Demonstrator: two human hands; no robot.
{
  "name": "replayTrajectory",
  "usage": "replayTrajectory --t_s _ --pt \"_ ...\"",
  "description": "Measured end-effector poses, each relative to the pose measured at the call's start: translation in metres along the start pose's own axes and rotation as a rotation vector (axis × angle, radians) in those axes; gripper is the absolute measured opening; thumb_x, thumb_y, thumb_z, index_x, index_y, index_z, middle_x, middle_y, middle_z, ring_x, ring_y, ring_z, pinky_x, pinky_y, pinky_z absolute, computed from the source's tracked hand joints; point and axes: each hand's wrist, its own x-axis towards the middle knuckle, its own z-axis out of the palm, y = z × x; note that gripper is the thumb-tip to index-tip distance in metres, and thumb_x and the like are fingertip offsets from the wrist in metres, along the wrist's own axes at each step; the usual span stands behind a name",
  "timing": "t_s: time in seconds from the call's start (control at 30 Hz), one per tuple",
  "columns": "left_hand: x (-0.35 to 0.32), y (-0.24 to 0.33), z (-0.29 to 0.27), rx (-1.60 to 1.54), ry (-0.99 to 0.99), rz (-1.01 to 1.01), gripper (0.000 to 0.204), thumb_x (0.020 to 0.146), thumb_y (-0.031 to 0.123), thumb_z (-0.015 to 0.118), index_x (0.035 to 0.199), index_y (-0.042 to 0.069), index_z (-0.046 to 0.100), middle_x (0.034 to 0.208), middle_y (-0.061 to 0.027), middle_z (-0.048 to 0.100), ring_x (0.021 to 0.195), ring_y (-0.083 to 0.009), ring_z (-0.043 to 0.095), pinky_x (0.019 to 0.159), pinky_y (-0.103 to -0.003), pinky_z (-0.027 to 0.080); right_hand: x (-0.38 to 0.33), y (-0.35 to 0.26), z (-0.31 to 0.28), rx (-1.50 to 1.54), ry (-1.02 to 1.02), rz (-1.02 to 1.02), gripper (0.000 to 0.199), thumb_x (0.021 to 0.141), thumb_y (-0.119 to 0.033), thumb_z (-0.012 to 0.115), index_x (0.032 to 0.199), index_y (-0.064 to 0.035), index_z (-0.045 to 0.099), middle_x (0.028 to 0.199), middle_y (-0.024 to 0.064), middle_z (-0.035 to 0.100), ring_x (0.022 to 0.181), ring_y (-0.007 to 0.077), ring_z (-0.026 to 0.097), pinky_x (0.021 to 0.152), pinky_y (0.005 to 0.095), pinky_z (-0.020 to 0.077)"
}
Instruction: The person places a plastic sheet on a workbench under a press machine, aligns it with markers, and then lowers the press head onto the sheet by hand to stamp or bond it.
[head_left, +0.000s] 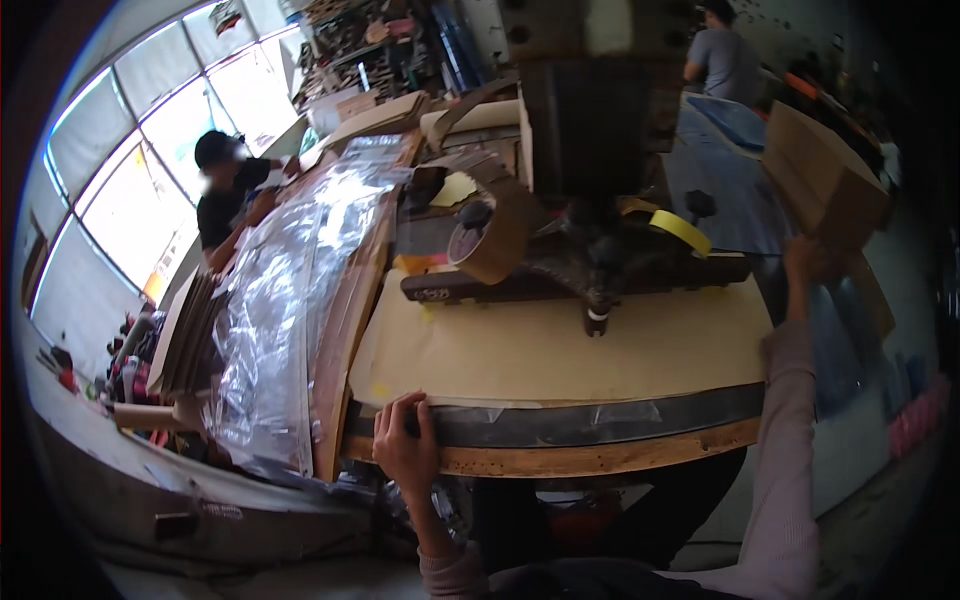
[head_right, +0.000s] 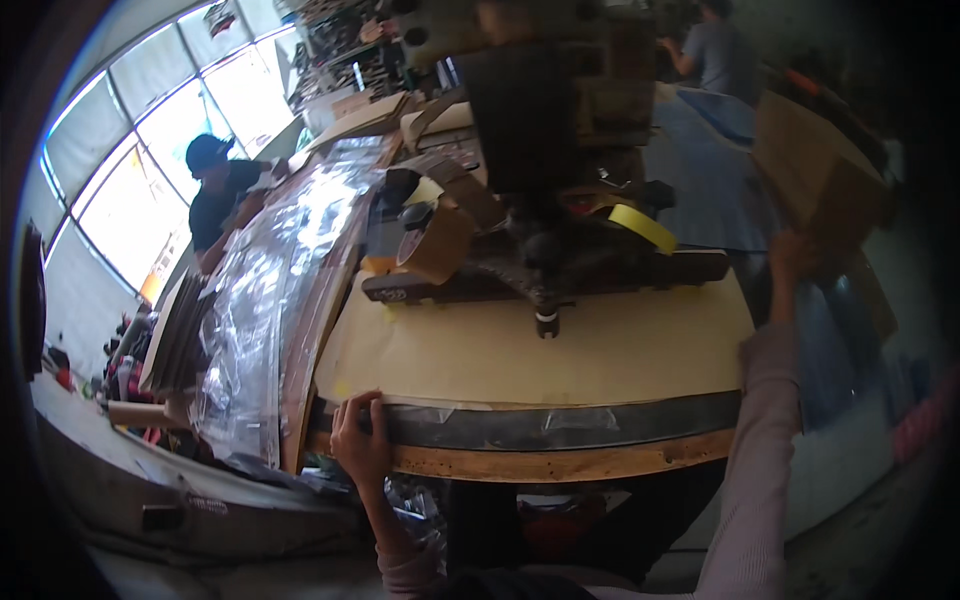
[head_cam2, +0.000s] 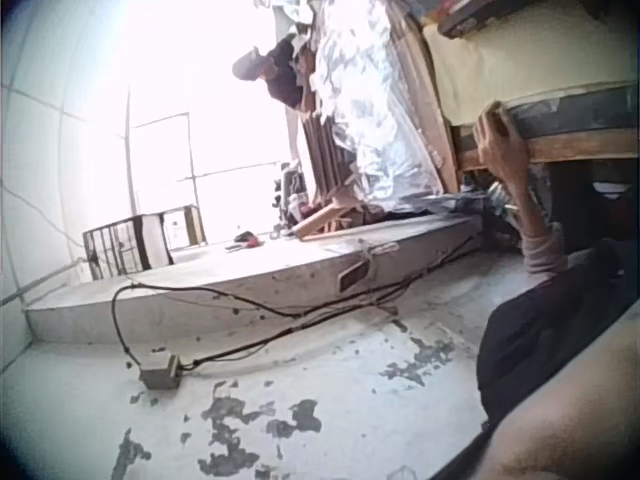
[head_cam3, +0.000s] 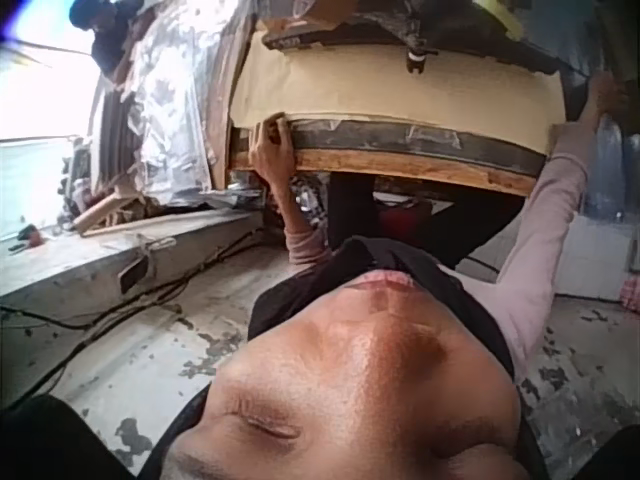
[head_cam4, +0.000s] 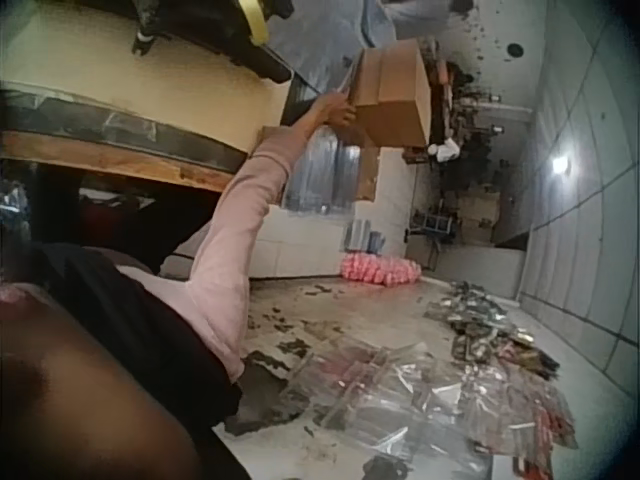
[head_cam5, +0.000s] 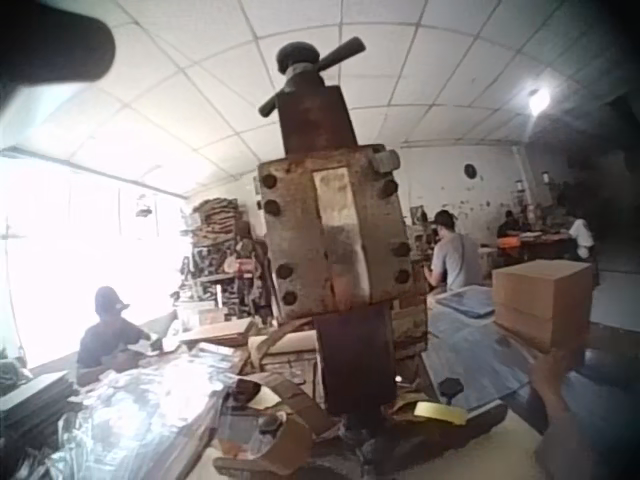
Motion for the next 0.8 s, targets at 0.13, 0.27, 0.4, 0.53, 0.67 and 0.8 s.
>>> replayTrajectory --t_s 0.13,0.27,0.4,0.53,0.67,0.8 --pt "-0.002 -0.005 -0.002 0.002 0.023 -0.042 0.01 0.085 0.018 0.06 0.09 0.011 0.066 0.091 -0.005 0.066 0.086 -0.0254 0.063 0.074 -0.037 0.049 -0.025 -0.013 -0.016 -0.012 0.032 -0.127 0.039 0.091 -0.037 0.043 0.106 -0.0082 0.064 0.114 0.0179 0.055 0.113 0.0381 0.049 0.091 0.0548 0.0373" --pt "-0.003 -0.003 0.0 -0.037 0.014 -0.044 0.01 0.085 0.017 0.06 0.09 0.011 0.066 0.092 -0.005 0.066 0.086 -0.0252 0.063 0.074 -0.036 0.049 -0.016 -0.012 -0.009 -0.091 0.162 -0.172 0.031 0.091 -0.035 0.044 0.102 -0.0136 0.064 0.111 0.0148 0.056 0.111 0.0344 0.05 0.088 0.0534 0.039" --pt "-0.002 -0.001 0.002 -0.038 0.022 -0.014 0.011 0.085 0.017 0.06 0.091 0.01 0.065 0.093 -0.0051 0.066 0.087 -0.0257 0.062 0.076 -0.036 0.048 -0.017 -0.012 -0.021 -0.136 0.128 -0.202 0.026 0.09 -0.033 0.046 0.1 -0.0174 0.064 0.111 0.0134 0.057 0.111 0.033 0.051 0.086 0.055 0.0398" --pt "-0.002 -0.001 0.003 -0.04 0.022 -0.016 0.011 0.085 0.016 0.059 0.092 0.009 0.065 0.093 -0.0052 0.067 0.089 -0.0255 0.062 0.078 -0.036 0.048 -0.012 -0.012 -0.008 -0.079 0.14 -0.183 0.027 0.09 -0.032 0.045 0.101 -0.0148 0.063 0.111 0.0133 0.057 0.112 0.0327 0.051 0.086 0.0578 0.0394" --pt "-0.002 -0.001 0.002 -0.016 0.011 -0.015 0.013 0.086 0.017 0.058 0.092 0.008 0.065 0.094 -0.0057 0.067 0.09 -0.0256 0.061 0.079 -0.036 0.047 -0.006 -0.02 0.005 -0.009 0.111 -0.263 0.026 0.09 -0.026 0.046 0.109 -0.0129 0.058 0.118 0.0102 0.053 0.115 0.0289 0.05 0.089 0.0601 0.0384" --pt "-0.003 -0.004 0.002 -0.021 0.016 -0.012 0.013 0.086 0.017 0.058 0.092 0.008 0.065 0.095 -0.0057 0.067 0.089 -0.0253 0.062 0.078 -0.036 0.048 -0.014 -0.029 -0.013 0.095 0.008 -0.162 0.029 0.09 -0.021 0.043 0.112 -0.01 0.058 0.124 0.0141 0.049 0.119 0.0306 0.045 0.094 0.0617 0.0343"
